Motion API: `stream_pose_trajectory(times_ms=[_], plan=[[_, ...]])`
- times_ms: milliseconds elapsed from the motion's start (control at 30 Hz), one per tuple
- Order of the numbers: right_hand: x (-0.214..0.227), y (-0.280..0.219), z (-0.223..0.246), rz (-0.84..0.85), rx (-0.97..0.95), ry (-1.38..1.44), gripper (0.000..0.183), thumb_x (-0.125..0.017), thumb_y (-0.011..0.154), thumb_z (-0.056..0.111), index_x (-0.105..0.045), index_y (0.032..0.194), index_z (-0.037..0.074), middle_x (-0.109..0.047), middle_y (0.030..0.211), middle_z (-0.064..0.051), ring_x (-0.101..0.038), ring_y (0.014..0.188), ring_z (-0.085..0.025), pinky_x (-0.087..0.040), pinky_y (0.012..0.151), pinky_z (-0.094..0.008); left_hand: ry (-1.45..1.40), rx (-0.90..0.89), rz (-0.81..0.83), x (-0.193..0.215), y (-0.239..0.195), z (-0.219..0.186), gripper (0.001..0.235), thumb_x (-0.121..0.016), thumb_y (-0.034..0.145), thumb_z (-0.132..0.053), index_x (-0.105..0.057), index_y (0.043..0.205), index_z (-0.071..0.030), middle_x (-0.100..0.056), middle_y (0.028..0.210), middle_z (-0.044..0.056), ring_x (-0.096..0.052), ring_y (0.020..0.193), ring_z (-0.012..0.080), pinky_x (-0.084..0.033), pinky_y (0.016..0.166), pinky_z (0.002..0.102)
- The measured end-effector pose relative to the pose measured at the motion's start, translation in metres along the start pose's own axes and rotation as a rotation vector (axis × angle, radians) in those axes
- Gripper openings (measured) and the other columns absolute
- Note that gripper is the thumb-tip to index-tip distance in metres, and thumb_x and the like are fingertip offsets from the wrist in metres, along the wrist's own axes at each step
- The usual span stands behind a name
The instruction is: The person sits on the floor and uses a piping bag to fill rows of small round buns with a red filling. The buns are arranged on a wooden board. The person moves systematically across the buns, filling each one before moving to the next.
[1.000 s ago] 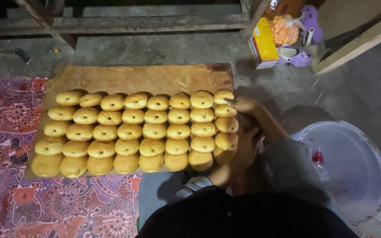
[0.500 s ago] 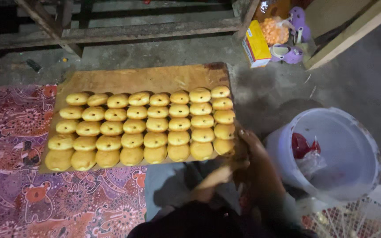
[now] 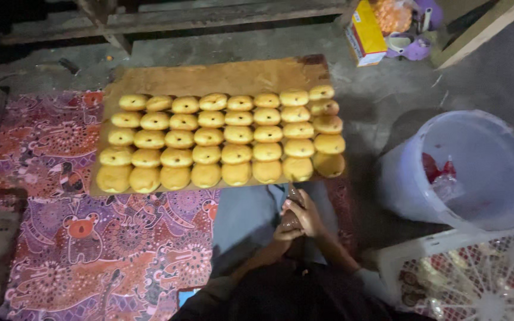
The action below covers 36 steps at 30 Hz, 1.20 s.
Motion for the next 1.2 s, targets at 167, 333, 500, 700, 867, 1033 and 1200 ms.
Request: stream_pose_trajectory(times_ms=[167,333,500,700,867,1033,1200], plan=[[-0.030,0.021,-0.047,-0.157,-0.080,-0.060,0.014,-0.065,0.092,0.008,-0.062,0.104,0.003,-0.066,0.080,-0.006,-0.065,0.068,-0.015,-0.056,0.062,-0.030,0.505,0.049,-0.135,0.027,-0.011,-0.014,0.035,-0.062,0.095,-0.015,-0.062,0.130,-0.008,-0.064,0.129,0.007,-0.058,0.120,0.0205,-0.046,0.101,0.034],[-0.039,0.035,-0.073,-0.291,-0.035,-0.313,0.016,-0.069,0.096,0.016,-0.064,0.095,0.001,-0.064,0.076,-0.004,-0.059,0.067,-0.010,-0.049,0.059,-0.028,0.487,0.361,-0.137,0.049,-0.021,-0.029,0.029,-0.065,0.095,-0.022,-0.069,0.114,-0.001,-0.071,0.112,0.013,-0.065,0.102,0.0269,-0.050,0.090,0.036],[-0.041,0.028,-0.083,-0.415,0.034,-0.413,0.026,-0.074,0.096,0.024,-0.068,0.104,0.000,-0.065,0.082,0.002,-0.058,0.074,-0.008,-0.048,0.063,-0.027,0.166,0.624,-0.132,0.057,-0.038,-0.039,0.031,-0.074,0.090,-0.023,-0.073,0.101,0.006,-0.073,0.091,0.018,-0.069,0.085,0.0342,-0.054,0.077,0.042],[-0.040,0.029,-0.104,-0.502,-0.312,-0.389,0.036,-0.075,0.096,0.029,-0.071,0.123,0.004,-0.062,0.083,-0.005,-0.054,0.076,-0.016,-0.046,0.065,-0.035,0.664,0.641,-0.151,0.074,-0.032,-0.059,0.040,-0.084,0.080,-0.029,-0.075,0.105,0.001,-0.075,0.100,0.012,-0.073,0.096,0.0261,-0.055,0.084,0.037],[-0.052,0.034,-0.097,-0.431,0.115,-0.361,0.052,-0.077,0.091,0.020,-0.062,0.137,0.001,-0.061,0.124,-0.008,-0.056,0.112,-0.018,-0.048,0.094,-0.034,0.546,0.632,-0.054,0.078,-0.033,-0.067,0.039,-0.078,0.084,-0.028,-0.075,0.112,-0.002,-0.075,0.103,0.009,-0.068,0.095,0.0221,-0.053,0.083,0.036],[-0.048,0.033,-0.094,-0.314,0.005,-0.232,0.061,-0.073,0.091,0.023,-0.052,0.144,0.003,-0.063,0.137,-0.009,-0.057,0.126,-0.019,-0.045,0.106,-0.033,0.384,0.550,-0.002,0.068,-0.034,-0.059,0.037,-0.075,0.084,-0.023,-0.073,0.115,-0.003,-0.074,0.106,0.007,-0.067,0.097,0.0196,-0.052,0.086,0.034],[-0.046,0.041,-0.077,-0.291,0.043,-0.493,0.053,-0.073,0.091,0.022,-0.060,0.138,0.001,-0.068,0.125,-0.015,-0.061,0.118,-0.025,-0.048,0.102,-0.037,0.509,0.661,-0.075,0.075,-0.028,-0.042,0.037,-0.072,0.089,-0.028,-0.074,0.112,0.001,-0.075,0.102,0.009,-0.069,0.092,0.0193,-0.053,0.082,0.033]])
Point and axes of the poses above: each hand's wrist, its own y-axis towards the middle knuckle, its own x-axis out of the back of the hand, z = x × y, the point moved 3 cm from there along y, towards the middle knuckle
